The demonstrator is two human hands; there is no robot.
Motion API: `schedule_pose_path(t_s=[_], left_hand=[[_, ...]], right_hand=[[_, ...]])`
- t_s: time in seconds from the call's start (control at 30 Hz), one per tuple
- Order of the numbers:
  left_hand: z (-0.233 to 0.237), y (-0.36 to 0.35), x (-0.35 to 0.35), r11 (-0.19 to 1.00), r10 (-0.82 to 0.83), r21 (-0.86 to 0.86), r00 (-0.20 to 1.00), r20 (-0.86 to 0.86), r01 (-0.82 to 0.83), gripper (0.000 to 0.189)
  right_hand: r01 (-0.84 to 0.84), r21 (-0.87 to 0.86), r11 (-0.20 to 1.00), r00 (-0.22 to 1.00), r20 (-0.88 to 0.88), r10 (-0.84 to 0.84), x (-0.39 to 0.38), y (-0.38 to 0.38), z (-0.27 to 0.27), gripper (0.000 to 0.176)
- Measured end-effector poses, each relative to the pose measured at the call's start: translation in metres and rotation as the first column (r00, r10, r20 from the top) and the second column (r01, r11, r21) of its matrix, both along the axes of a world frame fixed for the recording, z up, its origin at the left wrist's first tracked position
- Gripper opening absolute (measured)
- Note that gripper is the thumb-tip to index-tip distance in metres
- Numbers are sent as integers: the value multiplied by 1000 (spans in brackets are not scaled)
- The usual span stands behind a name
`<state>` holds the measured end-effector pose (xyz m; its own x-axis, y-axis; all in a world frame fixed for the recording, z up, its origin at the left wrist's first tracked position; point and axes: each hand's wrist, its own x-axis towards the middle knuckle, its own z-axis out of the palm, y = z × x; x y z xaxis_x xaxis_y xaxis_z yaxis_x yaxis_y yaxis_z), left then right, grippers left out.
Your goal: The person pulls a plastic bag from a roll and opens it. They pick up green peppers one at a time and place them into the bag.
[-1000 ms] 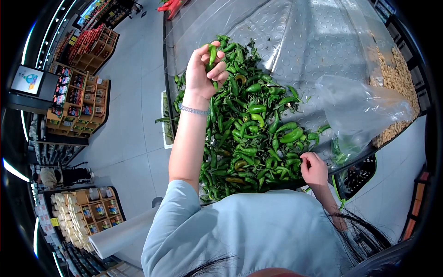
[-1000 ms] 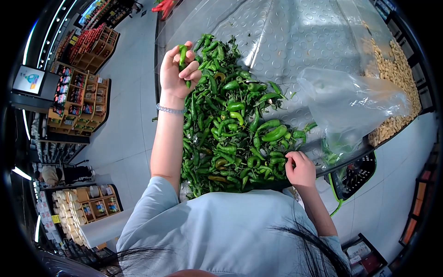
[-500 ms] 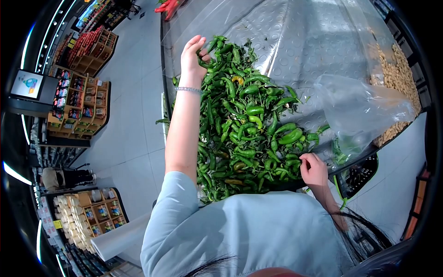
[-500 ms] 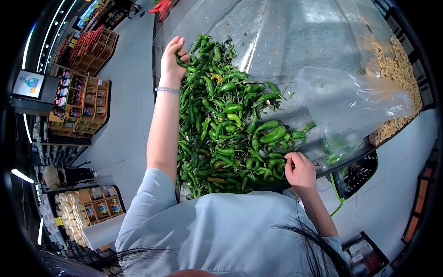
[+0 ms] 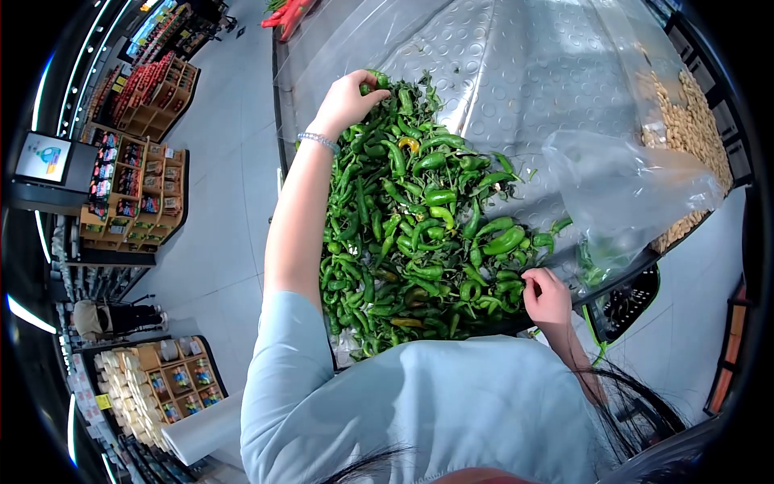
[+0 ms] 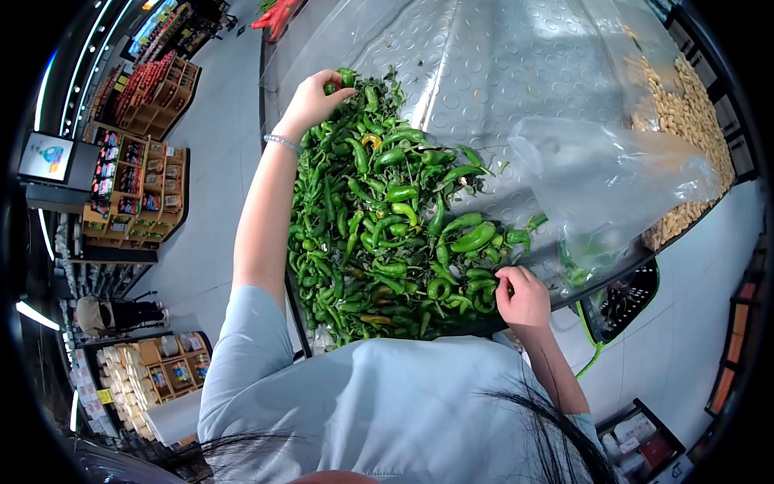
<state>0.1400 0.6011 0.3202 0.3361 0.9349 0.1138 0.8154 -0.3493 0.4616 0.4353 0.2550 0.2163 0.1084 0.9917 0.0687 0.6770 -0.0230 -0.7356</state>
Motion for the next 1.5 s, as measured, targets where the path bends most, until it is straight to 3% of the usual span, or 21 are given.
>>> schedule_pose_path(t_s=[0.07,0.13,0.2,0.3,0.4,0.5,0.53,0.57,0.63,0.7,0.77,0.8,0.9,1.17,1.27,1.4,1.5], left_hand=[[1,-12,-7,998,-64,5,995,74,64,40],[22,-40,-6,956,-108,-249,976,188,154,32],[36,-58,-9,783,-155,-512,908,389,353,21],[54,-81,-6,576,-167,-490,681,713,654,21],[63,-95,1,546,-83,-456,587,805,703,32],[66,-108,14,621,-336,-454,740,582,639,34],[53,-113,19,714,-553,-240,740,382,658,33],[65,-125,28,756,-501,-353,835,228,551,28],[55,-118,24,912,-357,-204,934,34,356,27],[41,-84,2,995,-46,-83,997,68,52,28],[23,-45,-29,962,268,-47,963,-30,-269,31],[-4,-19,-56,962,274,11,960,-52,-274,34],[-23,-4,-74,918,303,-209,936,-179,-337,40],[-56,13,-75,943,264,-188,962,-73,-273,35],[-45,11,-75,891,312,-347,950,-4,-294,36],[-22,-1,-78,828,489,-472,801,346,-302,39],[-8,-19,-68,856,453,-446,792,410,-259,38]], right_hand=[[-2,-6,1000,1000,0,2,0,0,0,9],[-6,2,1000,1000,2,6,0,-1,0,10],[-8,3,1000,1000,2,8,-1,0,0,10],[-13,-9,1000,1000,5,13,-1,0,0,10],[-16,-7,1000,1000,17,16,-1,0,0,9],[-11,1,1000,1000,20,11,0,1,-1,9],[-10,-2,1000,1000,19,10,-1,1,0,9],[-9,-6,1000,1000,17,9,-1,1,0,9],[-13,-2,1000,1000,15,13,-1,1,-1,9],[-15,-1,1000,1000,20,15,-1,1,0,9],[-16,-3,1000,999,31,16,-1,1,1,9],[-16,-4,1000,999,28,16,-1,0,0,9],[-10,0,1000,1000,22,10,-1,1,-2,9],[-14,5,1000,1000,22,13,-2,1,1,9],[-6,15,1000,1000,19,5,-2,1,0,9],[9,14,1000,1000,11,-9,-3,-1,-1,10],[1,-4,1000,1000,12,-1,-2,0,-1,10]])
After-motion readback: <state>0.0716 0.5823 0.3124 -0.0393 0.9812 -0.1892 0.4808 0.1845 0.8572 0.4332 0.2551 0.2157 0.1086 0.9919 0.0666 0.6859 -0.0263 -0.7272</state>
